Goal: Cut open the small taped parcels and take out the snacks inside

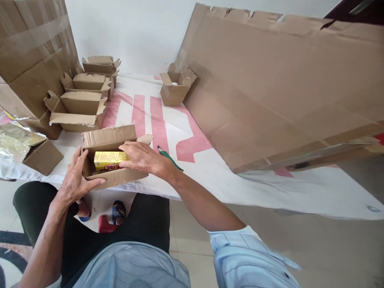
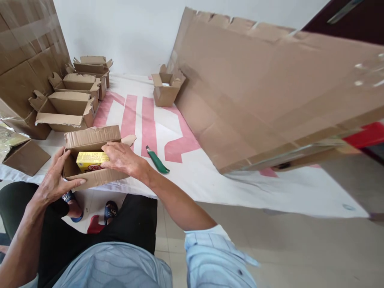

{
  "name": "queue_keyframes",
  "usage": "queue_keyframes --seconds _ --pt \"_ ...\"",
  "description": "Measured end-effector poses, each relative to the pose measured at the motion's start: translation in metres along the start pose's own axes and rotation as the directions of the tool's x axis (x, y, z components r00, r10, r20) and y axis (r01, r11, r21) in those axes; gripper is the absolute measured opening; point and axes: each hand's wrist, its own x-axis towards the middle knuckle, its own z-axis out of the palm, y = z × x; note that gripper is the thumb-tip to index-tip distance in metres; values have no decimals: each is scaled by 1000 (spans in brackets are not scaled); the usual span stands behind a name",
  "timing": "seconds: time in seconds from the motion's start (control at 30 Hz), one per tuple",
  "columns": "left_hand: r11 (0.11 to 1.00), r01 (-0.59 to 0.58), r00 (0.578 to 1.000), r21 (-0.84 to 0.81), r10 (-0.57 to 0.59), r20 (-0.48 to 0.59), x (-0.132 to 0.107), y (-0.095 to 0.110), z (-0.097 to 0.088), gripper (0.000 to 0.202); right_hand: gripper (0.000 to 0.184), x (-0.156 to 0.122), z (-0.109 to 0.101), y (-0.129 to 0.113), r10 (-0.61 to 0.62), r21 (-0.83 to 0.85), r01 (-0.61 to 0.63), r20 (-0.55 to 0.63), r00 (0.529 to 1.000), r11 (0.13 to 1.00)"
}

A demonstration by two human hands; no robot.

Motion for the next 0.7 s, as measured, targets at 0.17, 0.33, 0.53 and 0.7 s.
queue_keyframes --seconds 0.17,0.33,0.53,0.7 --pt "996 -86 996 24 86 -28 -4 -9 5 121 25 11 -14 -5 59 -169 -20 228 972 985" --pt "991 -125 992 45 126 -26 -6 -8 4 116 23 12 -11 -6 79 -171 -34 259 963 985" --pt "996 -84 996 13 84 -16 -3 -4 -3 106 38 10 -1 18 -28 203 27 0 1000 979" --pt "998 -48 996 -36 45 -76 7 2 -9 97 48 11 -4 42 -21 603 150 -216 976 783"
